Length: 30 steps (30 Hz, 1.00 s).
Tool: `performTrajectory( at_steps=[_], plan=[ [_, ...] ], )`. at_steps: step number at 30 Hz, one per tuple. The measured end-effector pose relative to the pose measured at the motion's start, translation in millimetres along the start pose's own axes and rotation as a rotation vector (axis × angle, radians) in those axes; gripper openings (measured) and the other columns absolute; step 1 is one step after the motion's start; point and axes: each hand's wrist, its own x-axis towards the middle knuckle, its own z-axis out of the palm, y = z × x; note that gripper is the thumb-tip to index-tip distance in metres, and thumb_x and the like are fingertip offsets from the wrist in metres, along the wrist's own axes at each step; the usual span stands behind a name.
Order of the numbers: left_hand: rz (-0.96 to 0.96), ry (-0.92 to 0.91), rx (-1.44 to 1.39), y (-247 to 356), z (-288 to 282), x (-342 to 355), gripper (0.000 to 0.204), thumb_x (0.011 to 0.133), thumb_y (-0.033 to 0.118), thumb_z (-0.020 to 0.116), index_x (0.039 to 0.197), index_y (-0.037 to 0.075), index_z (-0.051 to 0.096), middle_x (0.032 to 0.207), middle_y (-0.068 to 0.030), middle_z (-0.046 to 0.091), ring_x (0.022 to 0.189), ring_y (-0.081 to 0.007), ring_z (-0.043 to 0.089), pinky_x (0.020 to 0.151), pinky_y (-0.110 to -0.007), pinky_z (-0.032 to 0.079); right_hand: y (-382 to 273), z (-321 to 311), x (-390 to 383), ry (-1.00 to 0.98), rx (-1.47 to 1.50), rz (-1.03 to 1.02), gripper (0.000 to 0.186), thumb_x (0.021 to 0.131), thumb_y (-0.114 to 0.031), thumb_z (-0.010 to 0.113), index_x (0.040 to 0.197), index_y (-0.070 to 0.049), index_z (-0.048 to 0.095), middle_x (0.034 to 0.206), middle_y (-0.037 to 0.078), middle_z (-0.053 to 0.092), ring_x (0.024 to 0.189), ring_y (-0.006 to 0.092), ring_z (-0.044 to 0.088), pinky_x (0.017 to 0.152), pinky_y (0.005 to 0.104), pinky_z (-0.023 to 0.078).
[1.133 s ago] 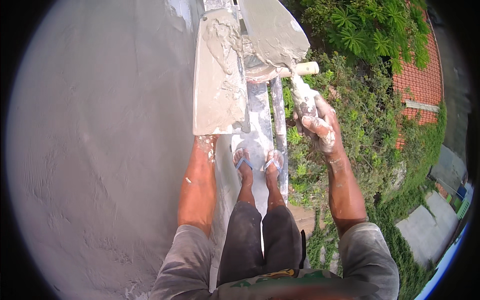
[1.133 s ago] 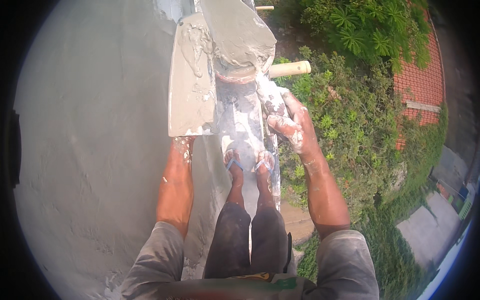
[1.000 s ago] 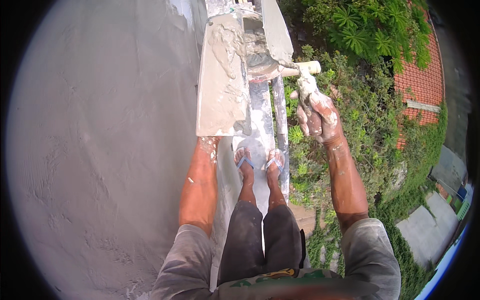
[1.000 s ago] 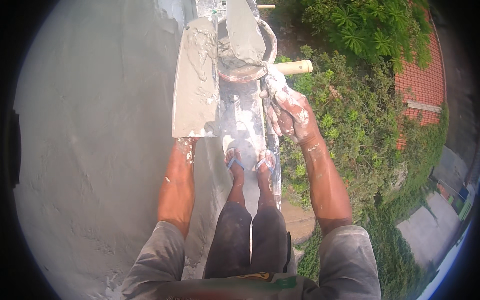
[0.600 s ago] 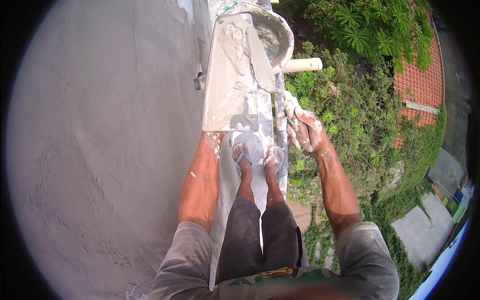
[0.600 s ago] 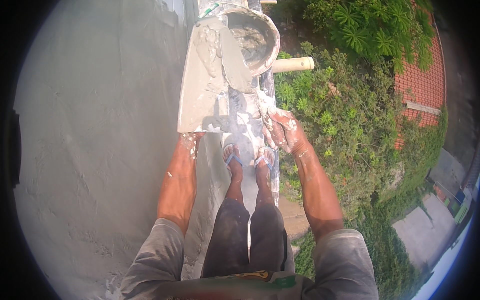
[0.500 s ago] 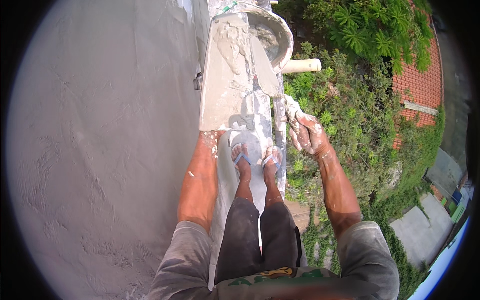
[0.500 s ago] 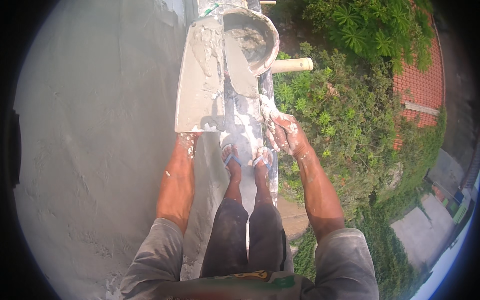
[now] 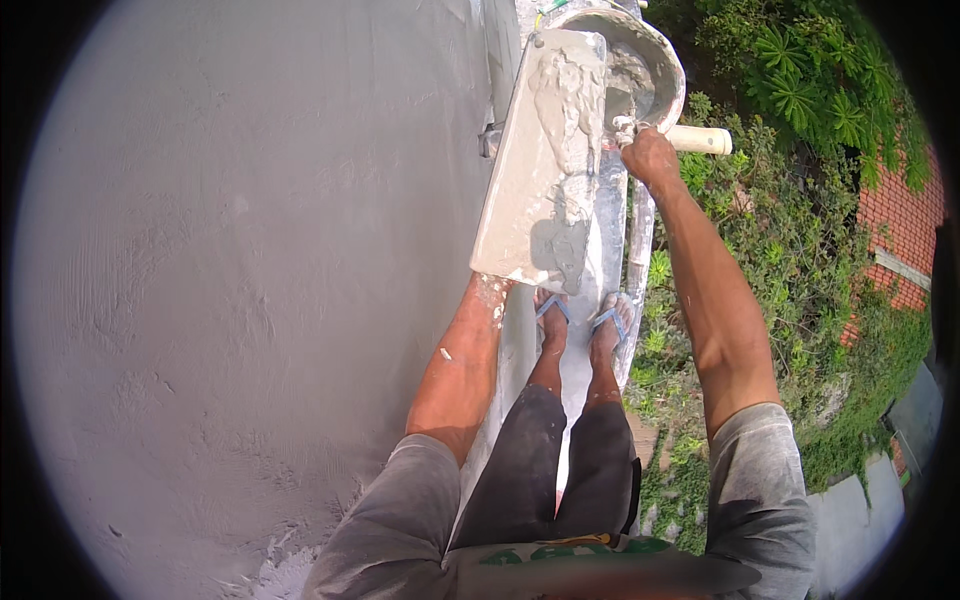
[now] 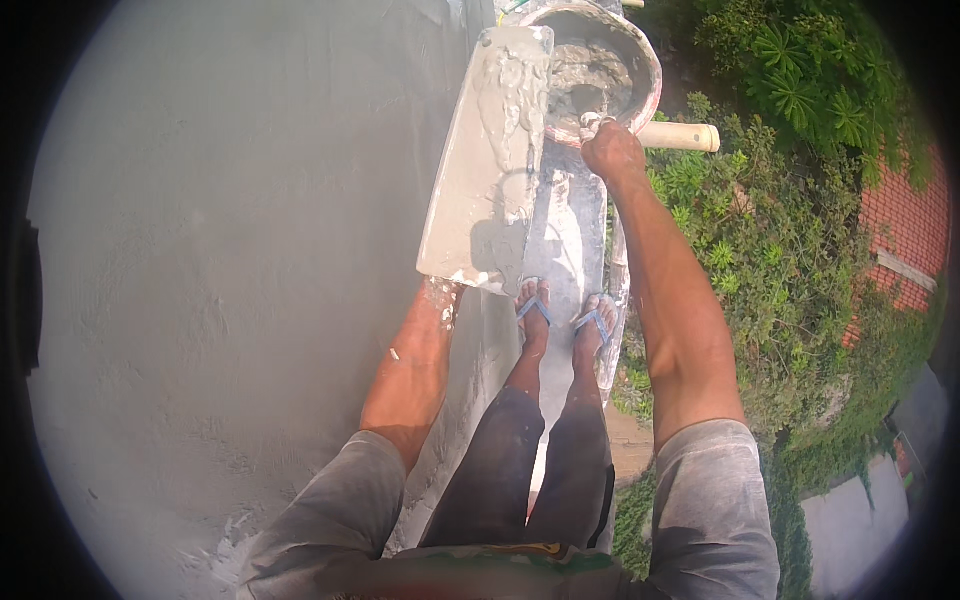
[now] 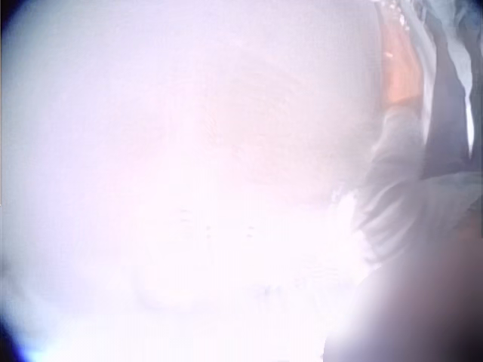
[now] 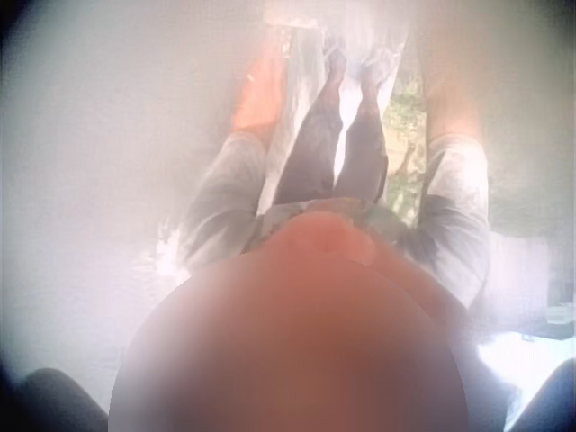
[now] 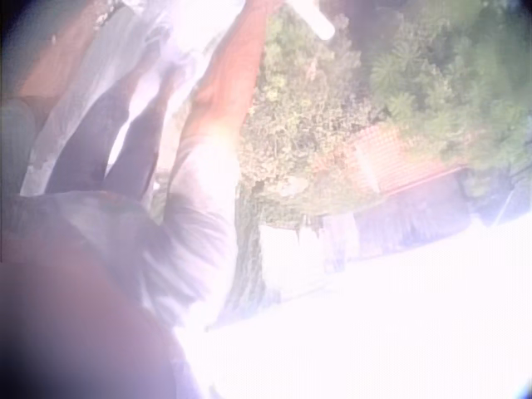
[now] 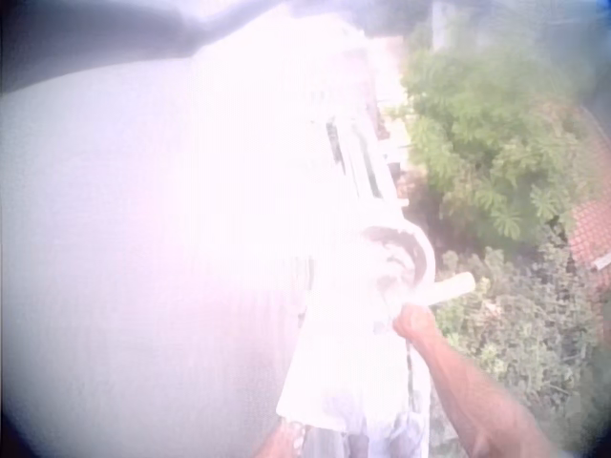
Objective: The person applies wet plaster to an exterior wall using a trowel, smoothing the surface in repeated strokes. The person then uses a cloth to wipe and finish the plastered area.
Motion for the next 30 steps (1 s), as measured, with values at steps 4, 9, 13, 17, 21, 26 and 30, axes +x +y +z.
performTrajectory(
  at_steps=[4, 9, 13, 17, 21, 26, 30],
  plan=[
    [-0.005, 0.011, -0.018, -2, -4, -17, 0.055, 0.097, 0.045, 0.049, 0.130, 0.001, 0.050, 0.120, -0.0171, 0.061, 0.110, -0.0263, 0.060, 0.091, -0.042, 0.052, 4, 11, 16, 0.007, -0.040, -0.001, 0.041, 0.084, -0.023, 0.060, 0.114, 0.004, 0.063, 0.116, 0.029, 0.062, 0.114, 0.0413, 0.058, 0.099, 0.0454, 0.045],
    [-0.008, 0.037, -0.046, -11, -4, -23, 0.055, 0.097, 0.045, 0.049, 0.130, 0.001, 0.050, 0.120, -0.0173, 0.061, 0.110, -0.0262, 0.060, 0.092, -0.042, 0.052, 15, 15, -54, 0.424, -0.100, -0.216, 0.054, 0.088, -0.027, 0.065, 0.134, -0.002, 0.049, 0.133, 0.025, 0.050, 0.128, 0.0392, 0.042, 0.104, 0.0468, 0.038],
    [-0.031, 0.053, -0.062, -17, 0, -27, 0.055, 0.097, 0.045, 0.049, 0.130, 0.001, 0.050, 0.120, -0.0175, 0.061, 0.110, -0.0262, 0.060, 0.092, -0.042, 0.052, 0, 33, -141, -0.103, 0.743, -0.105, 0.057, 0.093, -0.032, 0.063, 0.137, 0.000, 0.048, 0.131, 0.017, 0.056, 0.119, 0.0266, 0.055, 0.103, 0.0367, 0.040],
    [-0.064, 0.073, -0.063, -20, 9, -29, 0.056, 0.097, 0.045, 0.049, 0.130, 0.000, 0.050, 0.120, -0.0177, 0.061, 0.111, -0.0262, 0.060, 0.092, -0.041, 0.052, -32, 52, -164, -0.624, 1.595, 0.119, 0.050, 0.088, -0.029, 0.066, 0.127, 0.001, 0.056, 0.114, 0.012, 0.064, 0.099, 0.0191, 0.060, 0.085, 0.0321, 0.049],
    [-0.074, 0.080, -0.049, -24, 13, -31, 0.056, 0.097, 0.045, 0.050, 0.130, 0.000, 0.050, 0.120, -0.0179, 0.061, 0.111, -0.0262, 0.060, 0.092, -0.041, 0.052, -49, 51, -145, -0.433, 0.814, -0.170, 0.042, 0.087, -0.023, 0.067, 0.120, 0.001, 0.059, 0.107, 0.012, 0.066, 0.091, 0.0168, 0.061, 0.077, 0.0345, 0.051],
    [-0.134, 0.114, 0.046, -48, -18, -95, 0.056, 0.097, 0.045, 0.050, 0.130, 0.000, 0.050, 0.120, -0.0181, 0.061, 0.111, -0.0261, 0.060, 0.093, -0.041, 0.051, -78, 49, -142, -0.551, 1.084, 0.072, 0.038, 0.089, -0.021, 0.064, 0.118, 0.002, 0.057, 0.094, 0.012, 0.067, 0.081, 0.0155, 0.061, 0.071, 0.0339, 0.051],
    [-0.301, 0.335, 0.790, -70, -81, -184, 0.055, 0.098, 0.039, 0.051, 0.136, 0.000, 0.048, 0.122, -0.0169, 0.063, 0.118, -0.0242, 0.058, 0.099, -0.035, 0.045, -125, 61, -134, -0.120, 1.283, -0.118, 0.031, 0.091, -0.014, 0.059, 0.117, 0.002, 0.053, 0.080, 0.011, 0.064, 0.070, 0.0171, 0.061, 0.061, 0.0307, 0.050]
  ],
)
